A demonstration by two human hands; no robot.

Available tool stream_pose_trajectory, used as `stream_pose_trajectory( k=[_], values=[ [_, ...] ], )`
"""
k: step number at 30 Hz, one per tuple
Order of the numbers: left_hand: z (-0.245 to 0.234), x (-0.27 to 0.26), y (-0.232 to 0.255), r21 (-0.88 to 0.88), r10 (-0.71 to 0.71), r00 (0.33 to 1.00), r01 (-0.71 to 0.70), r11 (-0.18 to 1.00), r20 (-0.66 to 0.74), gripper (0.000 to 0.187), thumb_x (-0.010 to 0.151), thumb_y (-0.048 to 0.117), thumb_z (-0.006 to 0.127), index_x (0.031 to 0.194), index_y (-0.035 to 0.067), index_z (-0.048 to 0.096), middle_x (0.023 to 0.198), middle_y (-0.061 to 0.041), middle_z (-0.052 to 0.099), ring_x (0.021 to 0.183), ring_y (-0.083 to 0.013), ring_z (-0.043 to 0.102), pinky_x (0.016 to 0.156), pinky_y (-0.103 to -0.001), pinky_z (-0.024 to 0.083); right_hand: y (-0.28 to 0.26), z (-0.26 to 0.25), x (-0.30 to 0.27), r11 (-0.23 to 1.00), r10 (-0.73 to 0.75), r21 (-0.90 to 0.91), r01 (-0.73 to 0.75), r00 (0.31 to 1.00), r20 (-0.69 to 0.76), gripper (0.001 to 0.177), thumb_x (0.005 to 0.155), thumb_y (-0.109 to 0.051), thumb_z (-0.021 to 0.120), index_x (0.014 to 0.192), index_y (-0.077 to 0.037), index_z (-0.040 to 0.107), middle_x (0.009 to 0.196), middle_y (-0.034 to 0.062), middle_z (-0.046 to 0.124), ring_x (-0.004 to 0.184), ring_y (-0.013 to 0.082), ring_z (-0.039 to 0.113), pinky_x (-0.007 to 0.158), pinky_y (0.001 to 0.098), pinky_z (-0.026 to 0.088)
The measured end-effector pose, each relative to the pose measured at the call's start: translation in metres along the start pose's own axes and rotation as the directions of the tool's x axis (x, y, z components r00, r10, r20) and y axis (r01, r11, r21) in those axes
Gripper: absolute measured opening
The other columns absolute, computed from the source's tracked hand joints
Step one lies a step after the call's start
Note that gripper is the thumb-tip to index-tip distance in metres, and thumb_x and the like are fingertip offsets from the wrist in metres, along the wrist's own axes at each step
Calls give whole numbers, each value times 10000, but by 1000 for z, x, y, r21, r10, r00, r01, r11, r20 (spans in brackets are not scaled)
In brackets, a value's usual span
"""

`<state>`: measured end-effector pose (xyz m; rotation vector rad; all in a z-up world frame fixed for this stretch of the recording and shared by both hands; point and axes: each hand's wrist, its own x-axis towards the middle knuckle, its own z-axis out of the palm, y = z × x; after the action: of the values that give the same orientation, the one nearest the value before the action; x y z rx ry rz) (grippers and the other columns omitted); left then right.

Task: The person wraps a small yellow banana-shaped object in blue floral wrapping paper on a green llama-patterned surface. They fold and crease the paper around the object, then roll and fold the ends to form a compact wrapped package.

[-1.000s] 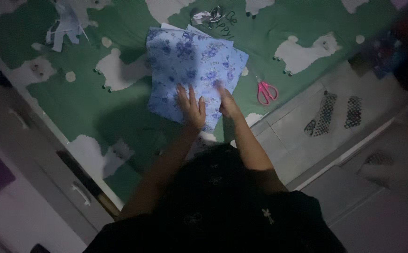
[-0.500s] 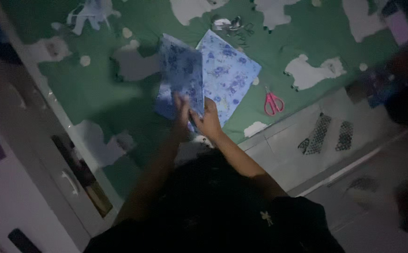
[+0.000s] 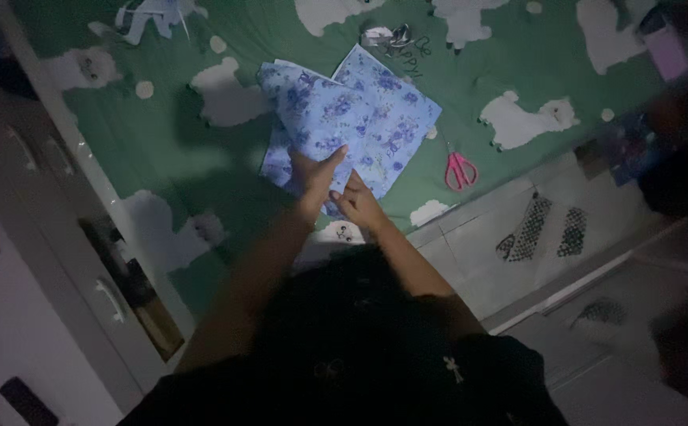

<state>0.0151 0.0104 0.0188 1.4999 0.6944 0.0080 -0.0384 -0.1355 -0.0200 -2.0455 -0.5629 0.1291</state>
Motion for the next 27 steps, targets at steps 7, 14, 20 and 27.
stream_pose_trajectory(
  k=[7,14,20,27],
  values=[
    [28,42,-77,99,243,927,-223,970,-286,1127,504,168,1011,1447,-51,435,1383,-249,548,1273,-398,548,1089,-491,441,8,-4,-17,981,173,121,-149,961,-215,336,1087,-282,581,1169,18,711,1288,246,654,1272,377,539,1074,450,427],
    [43,25,-70,303,281,897,-178,936,-341,1033,599,309,977,1411,-55,452,1356,-279,557,1268,-430,554,1079,-511,435,44,-11,58,964,245,159,-214,947,-206,521,1126,-371,419,1458,10,544,1509,209,524,1441,338,444,1217,406,300],
    [46,-34,-2,461,517,847,-414,785,-120,723,823,398,850,1364,24,550,1316,-258,633,1246,-442,605,1091,-505,467,66,1,63,596,433,771,-226,898,-71,574,1078,-444,468,1432,4,533,1447,128,573,1363,249,507,1186,380,350],
    [42,-47,-13,568,493,770,-634,525,404,557,1064,264,508,1572,51,423,1580,-226,489,1487,-395,457,1229,-676,212,98,-11,16,167,577,979,-113,817,-4,571,1032,-473,503,1399,-39,556,1336,103,645,1233,231,596,1126,384,422]
  ],
)
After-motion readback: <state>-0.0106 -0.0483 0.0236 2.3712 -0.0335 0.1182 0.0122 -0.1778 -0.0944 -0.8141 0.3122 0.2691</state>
